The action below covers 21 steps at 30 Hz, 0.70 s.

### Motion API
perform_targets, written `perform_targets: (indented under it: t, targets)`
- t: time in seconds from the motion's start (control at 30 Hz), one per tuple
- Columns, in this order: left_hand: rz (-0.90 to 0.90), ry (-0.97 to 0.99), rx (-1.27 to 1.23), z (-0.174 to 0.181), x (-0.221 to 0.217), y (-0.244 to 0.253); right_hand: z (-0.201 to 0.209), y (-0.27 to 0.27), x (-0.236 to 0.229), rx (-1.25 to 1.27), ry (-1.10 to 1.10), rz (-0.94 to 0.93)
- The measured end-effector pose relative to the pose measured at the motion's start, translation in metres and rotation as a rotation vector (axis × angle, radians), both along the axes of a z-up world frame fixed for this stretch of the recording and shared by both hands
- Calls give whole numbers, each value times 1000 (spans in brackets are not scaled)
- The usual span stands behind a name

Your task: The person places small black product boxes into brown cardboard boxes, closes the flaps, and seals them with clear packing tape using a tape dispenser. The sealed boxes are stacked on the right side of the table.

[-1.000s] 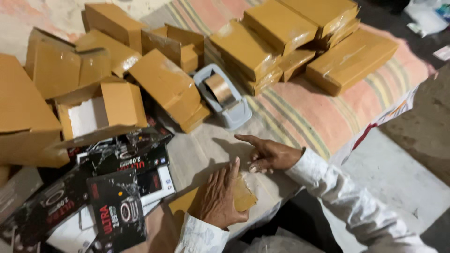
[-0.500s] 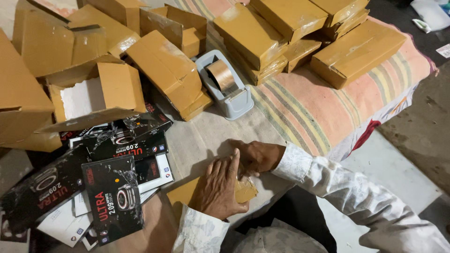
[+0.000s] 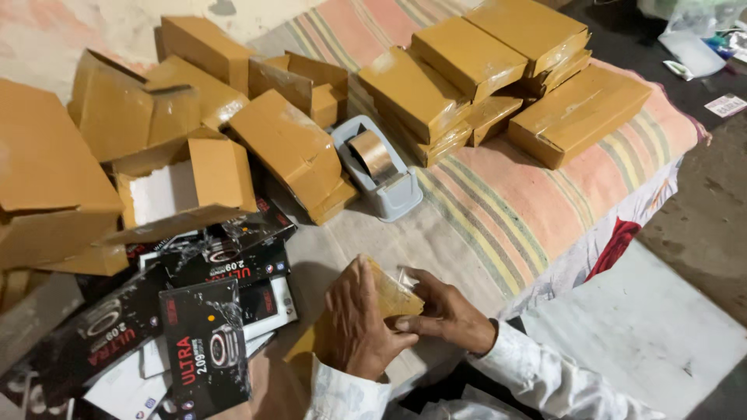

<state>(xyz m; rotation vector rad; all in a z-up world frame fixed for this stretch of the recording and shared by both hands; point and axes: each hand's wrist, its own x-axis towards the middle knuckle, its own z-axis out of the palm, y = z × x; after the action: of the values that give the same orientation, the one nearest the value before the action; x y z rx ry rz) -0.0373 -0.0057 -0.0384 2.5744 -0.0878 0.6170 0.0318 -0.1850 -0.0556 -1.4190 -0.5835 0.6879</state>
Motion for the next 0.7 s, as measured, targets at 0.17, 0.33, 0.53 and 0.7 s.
perform_targets:
  t: [0.17,0.33,0.53,0.7]
  targets:
    - [92,-371,-46,26,-4,-2,55,7,2,188,-297,-20]
    - [-56,-477,-33,54,1,28,102,4,48,-4,-727,134]
    - [-40,-534,-207,45,14,36,100,19,70,-19,-995,183]
    - [33,-490,-353,32,16,36,68,34,64,37,-940,40]
